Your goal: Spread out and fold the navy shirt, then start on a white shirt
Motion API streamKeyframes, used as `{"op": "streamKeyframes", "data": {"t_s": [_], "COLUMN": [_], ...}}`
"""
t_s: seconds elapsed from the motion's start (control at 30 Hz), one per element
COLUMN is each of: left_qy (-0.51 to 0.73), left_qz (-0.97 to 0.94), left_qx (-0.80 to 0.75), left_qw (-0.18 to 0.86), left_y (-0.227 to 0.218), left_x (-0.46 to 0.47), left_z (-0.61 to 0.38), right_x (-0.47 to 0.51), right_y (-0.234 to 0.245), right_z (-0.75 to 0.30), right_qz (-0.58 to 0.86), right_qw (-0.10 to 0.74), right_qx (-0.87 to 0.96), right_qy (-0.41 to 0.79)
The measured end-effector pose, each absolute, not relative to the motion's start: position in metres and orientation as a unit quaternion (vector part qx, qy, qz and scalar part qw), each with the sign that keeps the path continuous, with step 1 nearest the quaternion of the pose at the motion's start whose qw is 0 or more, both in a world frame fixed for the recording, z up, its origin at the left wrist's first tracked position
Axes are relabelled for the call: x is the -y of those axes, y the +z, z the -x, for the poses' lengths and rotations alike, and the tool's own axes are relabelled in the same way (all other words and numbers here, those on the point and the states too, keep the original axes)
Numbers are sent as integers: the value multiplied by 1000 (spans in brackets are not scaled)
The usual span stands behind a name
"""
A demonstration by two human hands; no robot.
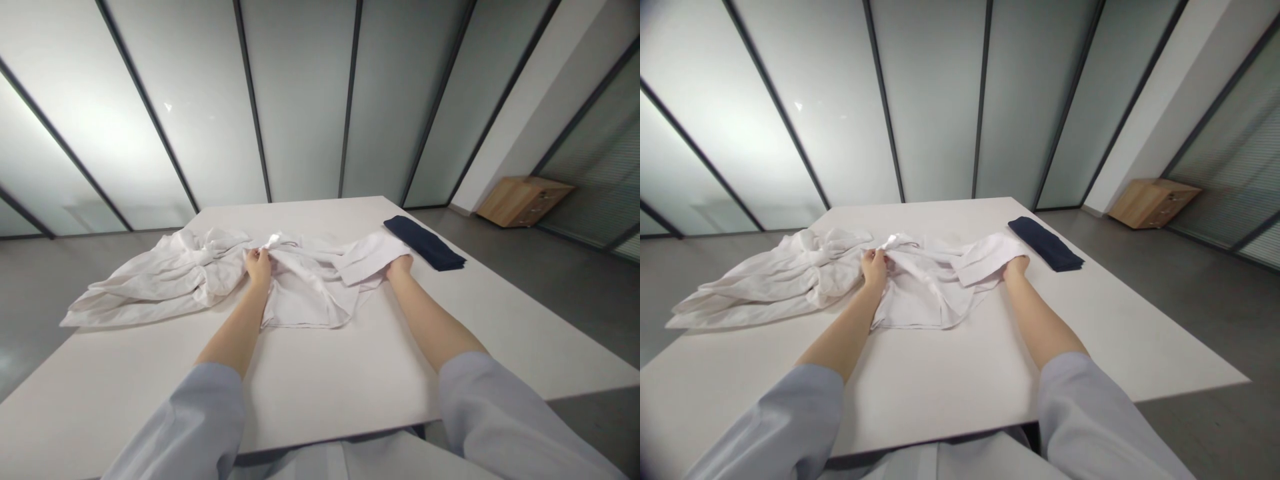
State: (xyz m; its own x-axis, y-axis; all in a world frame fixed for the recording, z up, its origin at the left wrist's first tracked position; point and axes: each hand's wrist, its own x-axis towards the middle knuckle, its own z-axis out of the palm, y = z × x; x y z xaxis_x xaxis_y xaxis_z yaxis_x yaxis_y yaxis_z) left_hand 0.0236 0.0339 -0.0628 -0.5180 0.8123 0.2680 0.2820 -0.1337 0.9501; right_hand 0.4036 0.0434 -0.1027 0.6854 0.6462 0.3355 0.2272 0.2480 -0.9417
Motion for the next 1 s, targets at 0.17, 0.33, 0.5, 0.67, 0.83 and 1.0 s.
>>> {"op": "streamKeyframes", "data": {"t_s": [0.17, 0.33, 0.5, 0.67, 0.83, 1.0], "left_qy": [625, 447, 218, 109, 108, 94], "left_qz": [-450, -671, -835, -854, -854, -822], "left_qx": [-634, -588, -504, -509, -508, -561], "left_qw": [64, -69, -24, 17, 18, 13], "left_y": [-56, -47, -58, -67, -59, -53], "left_x": [-29, -7, 2, 0, 5, 10], "left_z": [-12, -36, -62, -59, -63, -76], "right_x": [-43, -39, -28, -7, 7, 14], "right_y": [-100, -97, -83, -66, -73, -74], "right_z": [-417, -421, -410, -356, -301, -291], "right_qz": [636, 685, 683, 615, 489, 529], "right_qw": [732, 676, 637, 492, 252, 142], "right_qx": [227, 272, 350, 603, 835, 837], "right_qy": [94, 8, -78, -126, -15, 10]}}
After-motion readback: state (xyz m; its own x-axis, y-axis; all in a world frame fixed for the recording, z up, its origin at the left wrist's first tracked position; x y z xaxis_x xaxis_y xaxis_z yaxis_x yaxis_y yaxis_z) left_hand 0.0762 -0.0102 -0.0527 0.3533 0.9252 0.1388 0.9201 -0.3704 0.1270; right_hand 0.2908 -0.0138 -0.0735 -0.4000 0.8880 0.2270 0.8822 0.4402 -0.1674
